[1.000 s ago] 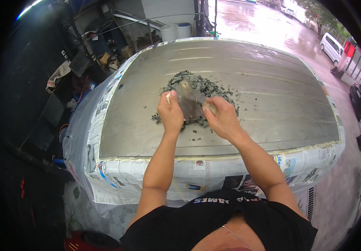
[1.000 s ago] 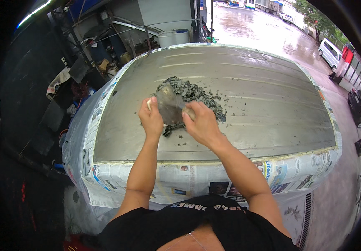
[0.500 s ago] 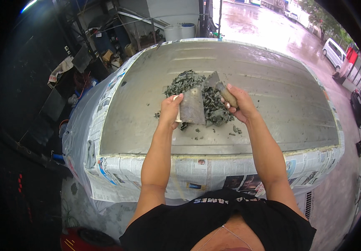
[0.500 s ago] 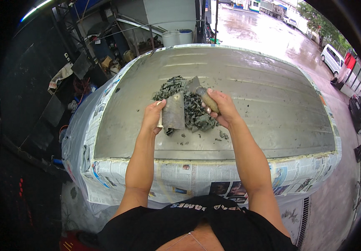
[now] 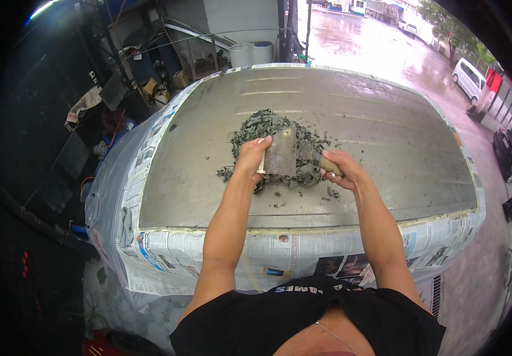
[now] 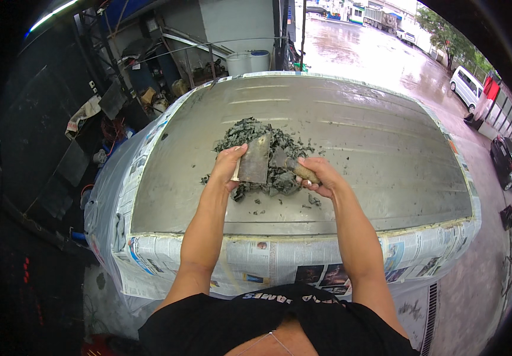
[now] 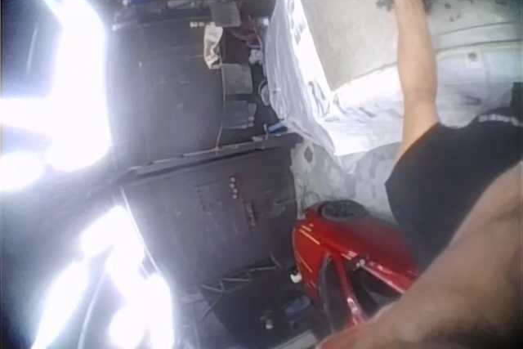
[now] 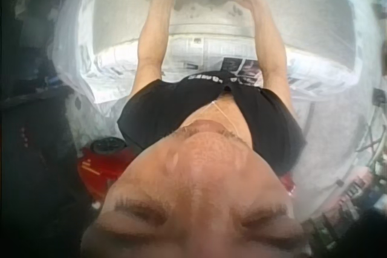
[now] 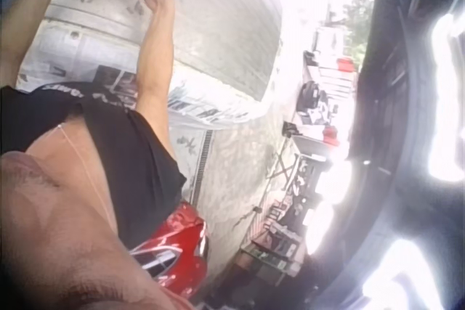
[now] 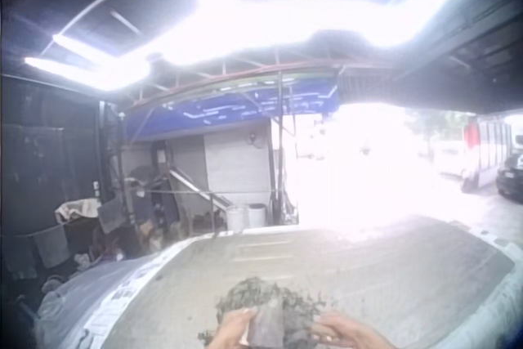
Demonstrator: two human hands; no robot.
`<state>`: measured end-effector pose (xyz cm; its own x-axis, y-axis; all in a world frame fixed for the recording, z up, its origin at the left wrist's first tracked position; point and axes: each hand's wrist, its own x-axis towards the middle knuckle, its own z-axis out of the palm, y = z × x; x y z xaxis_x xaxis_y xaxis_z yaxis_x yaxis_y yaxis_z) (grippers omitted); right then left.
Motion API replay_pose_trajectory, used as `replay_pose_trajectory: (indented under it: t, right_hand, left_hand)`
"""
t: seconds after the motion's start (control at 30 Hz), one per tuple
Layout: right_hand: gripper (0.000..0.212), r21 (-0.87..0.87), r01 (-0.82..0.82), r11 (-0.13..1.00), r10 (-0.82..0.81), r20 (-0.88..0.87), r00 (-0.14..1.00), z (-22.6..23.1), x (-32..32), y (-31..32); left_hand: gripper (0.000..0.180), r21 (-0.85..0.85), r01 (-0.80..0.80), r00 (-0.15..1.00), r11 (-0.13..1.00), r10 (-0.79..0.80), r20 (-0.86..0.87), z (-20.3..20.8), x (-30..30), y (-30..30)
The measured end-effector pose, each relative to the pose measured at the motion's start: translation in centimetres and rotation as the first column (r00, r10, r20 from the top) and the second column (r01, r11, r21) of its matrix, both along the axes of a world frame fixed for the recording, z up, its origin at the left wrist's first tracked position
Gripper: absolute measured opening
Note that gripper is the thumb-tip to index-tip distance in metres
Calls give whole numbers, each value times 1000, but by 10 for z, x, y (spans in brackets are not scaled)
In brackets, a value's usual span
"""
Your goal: The person scrapes a thick, grey, paste-like substance from the hood of a car using two metal scrapers. They repeatedly scrape the surface, gathering the material into a central pile.
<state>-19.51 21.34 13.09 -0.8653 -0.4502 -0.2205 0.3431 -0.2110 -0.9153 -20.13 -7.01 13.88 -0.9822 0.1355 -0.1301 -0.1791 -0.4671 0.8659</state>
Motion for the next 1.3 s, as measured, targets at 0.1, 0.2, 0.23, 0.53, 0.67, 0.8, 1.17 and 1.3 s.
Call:
replay_pose_trajectory:
  t: [0.1, 0.2, 0.23, 0.53, 0.67, 0.8, 1.17, 1.3]
  right_hand:
    - [28, 217, 181, 959, -128, -237, 963, -7, -10, 11]
    - [26, 252, 439, 863, -211, -609, 764, 2, -13, -1]
    - [27, 216, 520, 827, -223, -723, 654, 9, -10, -9]
    - [32, 249, 491, 835, -3, -889, 457, 21, 12, -40]
    - [33, 316, 458, 831, 52, -863, 502, 5, 13, -32]
    - [30, 458, 595, 661, 97, -838, 537, -10, 6, -8]
    - [26, 385, 642, 663, 196, -917, 348, 51, 36, -64]
    - [27, 471, 776, 419, 404, -862, 306, 27, 8, -60]
  left_hand:
    - [20, -64, -45, 999, 997, 43, -32, 1, -6, -8]
    - [20, -71, -86, 995, 994, 82, -61, 0, -13, -12]
    - [20, -61, -95, 994, 994, 91, -68, 0, -15, -13]
    - [22, 136, -28, 999, 990, 21, 51, 4, 4, 6]
    - [23, 54, -110, 992, 992, 106, 72, -6, 1, 0]
    - [23, -440, -353, 935, 826, 292, -203, -12, -13, -18]
    - [32, -654, -665, 723, 360, 95, -684, 66, -28, 4]
    - [31, -653, -669, 715, 354, 70, -695, 77, -26, 1]
